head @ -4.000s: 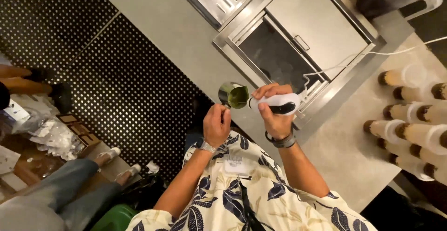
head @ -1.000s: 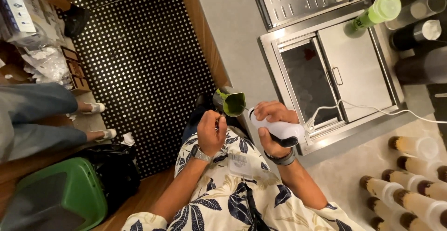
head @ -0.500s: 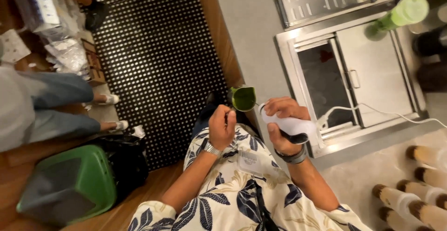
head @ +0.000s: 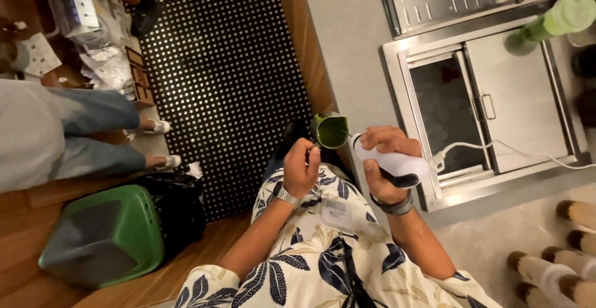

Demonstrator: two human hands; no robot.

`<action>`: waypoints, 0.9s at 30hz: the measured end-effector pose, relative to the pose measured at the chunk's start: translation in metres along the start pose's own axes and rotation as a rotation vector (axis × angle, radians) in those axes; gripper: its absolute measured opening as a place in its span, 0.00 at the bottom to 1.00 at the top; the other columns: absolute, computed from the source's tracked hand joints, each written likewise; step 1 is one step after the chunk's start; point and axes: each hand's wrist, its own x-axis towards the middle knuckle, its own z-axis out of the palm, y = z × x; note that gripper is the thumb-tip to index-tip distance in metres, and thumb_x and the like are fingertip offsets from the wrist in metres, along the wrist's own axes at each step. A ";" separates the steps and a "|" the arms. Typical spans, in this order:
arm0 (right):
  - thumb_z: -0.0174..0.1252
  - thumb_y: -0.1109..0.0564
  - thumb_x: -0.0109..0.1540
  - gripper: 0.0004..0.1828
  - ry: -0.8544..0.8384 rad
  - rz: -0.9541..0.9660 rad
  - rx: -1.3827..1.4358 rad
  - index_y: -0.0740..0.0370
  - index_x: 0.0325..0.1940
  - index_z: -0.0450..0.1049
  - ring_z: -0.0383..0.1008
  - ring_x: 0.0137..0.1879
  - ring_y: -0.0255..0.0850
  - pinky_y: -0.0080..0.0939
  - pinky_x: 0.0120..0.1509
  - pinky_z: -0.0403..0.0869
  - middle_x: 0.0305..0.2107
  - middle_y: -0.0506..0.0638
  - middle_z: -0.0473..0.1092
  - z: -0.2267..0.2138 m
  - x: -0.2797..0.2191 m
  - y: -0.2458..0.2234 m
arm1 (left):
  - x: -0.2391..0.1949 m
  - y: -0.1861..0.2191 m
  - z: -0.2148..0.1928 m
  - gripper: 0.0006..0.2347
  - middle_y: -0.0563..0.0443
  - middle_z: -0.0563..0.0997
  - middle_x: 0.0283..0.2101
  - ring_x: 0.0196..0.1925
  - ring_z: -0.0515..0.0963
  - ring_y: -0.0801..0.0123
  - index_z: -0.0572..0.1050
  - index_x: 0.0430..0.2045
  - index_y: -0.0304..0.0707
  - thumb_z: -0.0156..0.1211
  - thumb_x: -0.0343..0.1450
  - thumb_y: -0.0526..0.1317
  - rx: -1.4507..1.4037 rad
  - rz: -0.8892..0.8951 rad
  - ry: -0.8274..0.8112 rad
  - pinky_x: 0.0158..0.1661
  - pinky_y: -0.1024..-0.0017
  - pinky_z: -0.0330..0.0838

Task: The person froths a green liquid in a metal pitcher using a handheld frother, pours it into a plastic cup, and places a lid on the cup. They then clean a metal tray and wipe the espresso machine area with a cloth. Finally, they rinse a glass under running water and dry it with a blue cloth.

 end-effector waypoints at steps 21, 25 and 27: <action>0.60 0.56 0.59 0.15 -0.020 0.048 0.071 0.61 0.36 0.60 0.74 0.38 0.52 0.54 0.49 0.71 0.27 0.57 0.68 0.001 -0.004 -0.001 | 0.005 0.006 0.002 0.12 0.48 0.62 0.16 0.19 0.67 0.54 0.66 0.20 0.40 0.47 0.74 0.42 -0.007 0.061 -0.006 0.22 0.68 0.65; 0.61 0.56 0.58 0.15 -0.023 0.054 0.060 0.61 0.36 0.60 0.74 0.38 0.51 0.53 0.49 0.71 0.28 0.56 0.68 -0.005 -0.005 -0.003 | 0.004 0.005 0.000 0.12 0.47 0.62 0.17 0.19 0.67 0.54 0.66 0.20 0.40 0.48 0.74 0.42 0.016 0.069 -0.010 0.23 0.67 0.65; 0.60 0.56 0.59 0.14 -0.021 0.033 0.021 0.60 0.37 0.60 0.74 0.38 0.51 0.54 0.49 0.71 0.28 0.56 0.68 -0.006 -0.001 -0.003 | 0.004 0.004 0.000 0.11 0.48 0.62 0.17 0.20 0.68 0.55 0.65 0.20 0.40 0.49 0.74 0.42 0.046 0.089 -0.014 0.23 0.67 0.65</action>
